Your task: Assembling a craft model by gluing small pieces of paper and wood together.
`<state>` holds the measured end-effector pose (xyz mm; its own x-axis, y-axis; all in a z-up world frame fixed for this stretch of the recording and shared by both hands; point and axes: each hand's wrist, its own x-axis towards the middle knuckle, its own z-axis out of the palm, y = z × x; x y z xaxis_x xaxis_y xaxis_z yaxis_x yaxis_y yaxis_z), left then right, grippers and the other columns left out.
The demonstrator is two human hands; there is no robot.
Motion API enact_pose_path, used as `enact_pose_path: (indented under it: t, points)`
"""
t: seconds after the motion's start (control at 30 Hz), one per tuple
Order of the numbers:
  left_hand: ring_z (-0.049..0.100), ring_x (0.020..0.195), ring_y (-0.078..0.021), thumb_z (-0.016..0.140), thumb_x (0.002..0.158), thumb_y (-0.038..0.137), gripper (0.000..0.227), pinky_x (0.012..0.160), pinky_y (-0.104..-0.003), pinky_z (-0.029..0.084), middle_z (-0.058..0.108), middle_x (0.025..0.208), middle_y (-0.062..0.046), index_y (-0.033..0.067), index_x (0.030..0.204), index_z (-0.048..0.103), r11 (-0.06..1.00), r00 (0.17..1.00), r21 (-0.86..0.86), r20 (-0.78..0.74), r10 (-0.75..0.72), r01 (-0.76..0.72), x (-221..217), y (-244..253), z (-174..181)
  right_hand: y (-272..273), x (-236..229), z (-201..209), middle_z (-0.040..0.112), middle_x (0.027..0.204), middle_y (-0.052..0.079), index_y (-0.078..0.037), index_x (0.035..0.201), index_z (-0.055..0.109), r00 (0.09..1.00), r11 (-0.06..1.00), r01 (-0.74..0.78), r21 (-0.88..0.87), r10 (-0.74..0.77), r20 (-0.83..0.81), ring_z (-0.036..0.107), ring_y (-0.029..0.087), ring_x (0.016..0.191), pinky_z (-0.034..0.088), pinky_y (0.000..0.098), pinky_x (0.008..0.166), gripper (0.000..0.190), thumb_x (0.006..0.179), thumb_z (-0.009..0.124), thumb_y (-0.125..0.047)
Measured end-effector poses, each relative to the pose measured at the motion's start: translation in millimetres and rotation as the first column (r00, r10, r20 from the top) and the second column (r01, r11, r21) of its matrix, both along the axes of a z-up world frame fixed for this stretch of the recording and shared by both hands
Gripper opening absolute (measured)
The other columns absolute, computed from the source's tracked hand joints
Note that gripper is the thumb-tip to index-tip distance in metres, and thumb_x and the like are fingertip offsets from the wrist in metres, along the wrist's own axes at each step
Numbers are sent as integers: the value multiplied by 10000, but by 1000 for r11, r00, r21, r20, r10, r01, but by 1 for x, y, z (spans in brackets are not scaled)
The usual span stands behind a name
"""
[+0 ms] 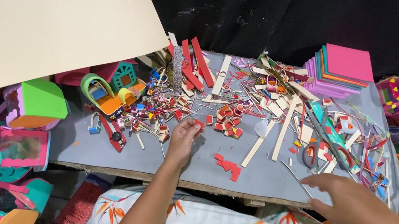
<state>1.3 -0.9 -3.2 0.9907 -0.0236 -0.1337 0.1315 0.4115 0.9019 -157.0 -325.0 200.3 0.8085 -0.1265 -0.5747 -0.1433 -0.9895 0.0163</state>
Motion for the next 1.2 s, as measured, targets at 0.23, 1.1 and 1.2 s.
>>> enact_pose_path:
  t: [0.23, 1.1, 1.2]
  points:
    - [654, 819, -75, 657, 943, 130, 47, 752, -168, 496, 712, 875, -30, 92, 961, 636, 1000, 992, 20, 124, -5, 2, -4, 0, 4, 36, 63, -72, 803, 1087, 56, -156, 1130, 770, 927, 970, -19, 243, -73, 367, 768, 213, 1064, 600, 348, 934, 265, 887, 689, -224]
    - [581, 796, -86, 667, 932, 112, 28, 816, -251, 499, 669, 808, -45, 87, 942, 660, 981, 989, 182, 120, -92, 69, -5, 0, 12, 62, 114, -183, 668, 1002, 70, -194, 1114, 783, 382, 892, -54, 449, -397, 834, 673, 269, 882, 552, 376, 808, 255, 861, 805, -211]
    - [579, 776, -82, 677, 924, 114, 32, 793, -232, 492, 672, 790, -41, 88, 936, 663, 985, 987, 158, 130, -94, 73, -5, 1, 12, 71, 108, -164, 674, 1047, 102, -200, 1180, 785, 409, 873, -54, 484, -423, 808, 677, 275, 917, 544, 363, 828, 308, 873, 790, -166]
